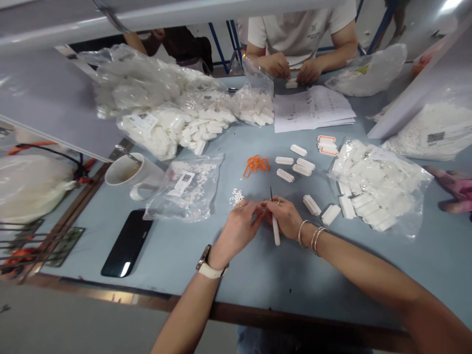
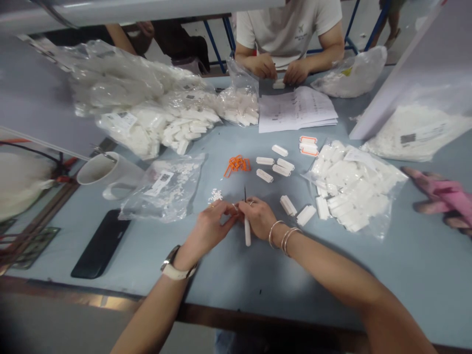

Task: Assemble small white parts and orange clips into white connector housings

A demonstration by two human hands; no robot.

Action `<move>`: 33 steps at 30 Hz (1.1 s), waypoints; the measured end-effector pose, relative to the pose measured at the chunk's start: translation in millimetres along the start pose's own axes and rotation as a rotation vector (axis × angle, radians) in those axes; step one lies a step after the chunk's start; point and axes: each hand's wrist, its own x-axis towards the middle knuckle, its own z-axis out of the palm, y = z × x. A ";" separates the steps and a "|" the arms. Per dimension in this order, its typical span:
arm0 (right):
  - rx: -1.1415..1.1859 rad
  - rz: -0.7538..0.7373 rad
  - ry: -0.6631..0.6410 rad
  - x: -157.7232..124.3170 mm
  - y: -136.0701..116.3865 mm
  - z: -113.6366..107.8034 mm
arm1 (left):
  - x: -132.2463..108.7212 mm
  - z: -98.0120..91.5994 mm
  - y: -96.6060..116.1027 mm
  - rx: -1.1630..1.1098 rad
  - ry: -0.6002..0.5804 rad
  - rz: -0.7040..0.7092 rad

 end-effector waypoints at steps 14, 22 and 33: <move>-0.062 -0.016 -0.025 -1.4 0.0 0.0 | 0.4 0.9 6.3 -0.001 0.035 -0.047; -0.062 -0.025 -0.022 -1.9 -0.7 0.8 | 1.6 -1.9 9.0 -0.001 0.019 -0.066; -0.049 -0.025 -0.011 -0.5 -1.2 -1.8 | 1.8 0.6 5.5 -0.072 0.017 -0.154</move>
